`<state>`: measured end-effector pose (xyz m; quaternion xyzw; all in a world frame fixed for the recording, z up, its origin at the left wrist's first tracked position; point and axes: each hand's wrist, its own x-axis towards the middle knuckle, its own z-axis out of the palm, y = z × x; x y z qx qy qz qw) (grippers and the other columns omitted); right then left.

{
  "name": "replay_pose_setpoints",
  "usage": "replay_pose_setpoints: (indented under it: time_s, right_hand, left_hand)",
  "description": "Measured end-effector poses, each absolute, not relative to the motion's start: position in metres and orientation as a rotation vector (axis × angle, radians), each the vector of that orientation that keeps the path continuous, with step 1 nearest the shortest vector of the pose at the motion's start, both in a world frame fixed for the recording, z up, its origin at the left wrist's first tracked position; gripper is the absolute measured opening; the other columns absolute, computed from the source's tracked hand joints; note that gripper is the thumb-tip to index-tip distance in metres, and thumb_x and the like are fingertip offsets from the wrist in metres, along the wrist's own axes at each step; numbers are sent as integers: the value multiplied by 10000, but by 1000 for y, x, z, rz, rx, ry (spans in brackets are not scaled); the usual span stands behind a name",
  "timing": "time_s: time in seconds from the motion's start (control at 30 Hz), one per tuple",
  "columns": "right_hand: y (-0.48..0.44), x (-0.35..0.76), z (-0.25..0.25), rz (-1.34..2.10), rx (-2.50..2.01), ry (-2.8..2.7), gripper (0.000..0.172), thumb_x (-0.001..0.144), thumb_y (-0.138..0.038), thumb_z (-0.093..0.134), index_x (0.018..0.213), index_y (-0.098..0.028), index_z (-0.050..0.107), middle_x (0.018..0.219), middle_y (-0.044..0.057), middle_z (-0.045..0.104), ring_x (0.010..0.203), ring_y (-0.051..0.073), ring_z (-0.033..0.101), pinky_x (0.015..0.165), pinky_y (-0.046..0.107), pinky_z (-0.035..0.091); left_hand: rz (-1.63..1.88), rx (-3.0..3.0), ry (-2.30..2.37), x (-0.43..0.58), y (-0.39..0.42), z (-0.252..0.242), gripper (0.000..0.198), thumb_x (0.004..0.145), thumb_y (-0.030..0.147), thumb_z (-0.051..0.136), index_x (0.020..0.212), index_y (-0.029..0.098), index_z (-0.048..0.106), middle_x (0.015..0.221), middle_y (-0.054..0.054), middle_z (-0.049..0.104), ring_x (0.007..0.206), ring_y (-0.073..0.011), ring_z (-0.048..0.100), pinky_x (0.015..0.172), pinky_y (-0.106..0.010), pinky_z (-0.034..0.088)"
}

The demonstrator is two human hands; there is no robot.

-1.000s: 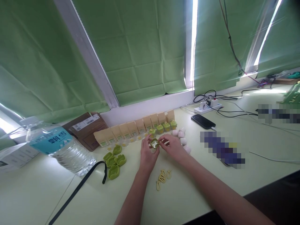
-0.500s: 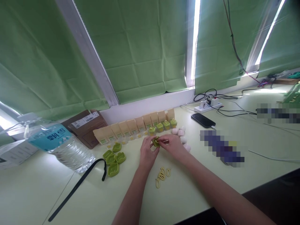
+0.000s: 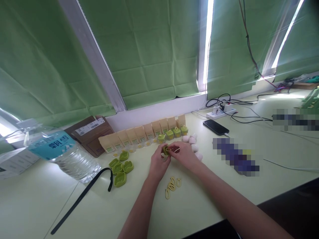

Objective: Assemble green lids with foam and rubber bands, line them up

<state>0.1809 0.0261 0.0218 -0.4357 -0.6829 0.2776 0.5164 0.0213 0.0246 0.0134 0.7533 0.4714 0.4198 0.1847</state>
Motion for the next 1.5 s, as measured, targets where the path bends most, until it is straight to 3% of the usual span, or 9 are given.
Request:
replay_pose_setpoints:
  time_s: [0.33,0.9,1.5]
  right_hand:
    - [24,181,26,679,-1130,-1626,161,746,-183,685,897,-172,737,819,50,755,726,181,700,717,317,572]
    - [23,184,26,516,-1244,-1713,90,774,-218,676,808,-206,758,805,40,729,648,155,593,607,275,457]
    - [25,186,25,565,-1185,-1819,107,840,-224,676,876,-236,775,799,12,698,706,151,596,672,278,436]
  left_hand:
    - [1154,2131,1347,21,22,17,459,768,166,580,1221,237,541,1108,-37,674,877,-144,623,701,-253,500]
    - [1149,2172,1306,22,20,18,460,764,136,583,1205,267,563,1010,10,688,798,-111,611,693,-222,484]
    - [1154,2152,1261,21,19,18,431,784,191,620,1211,239,577,1042,-25,679,830,-125,598,694,-235,478]
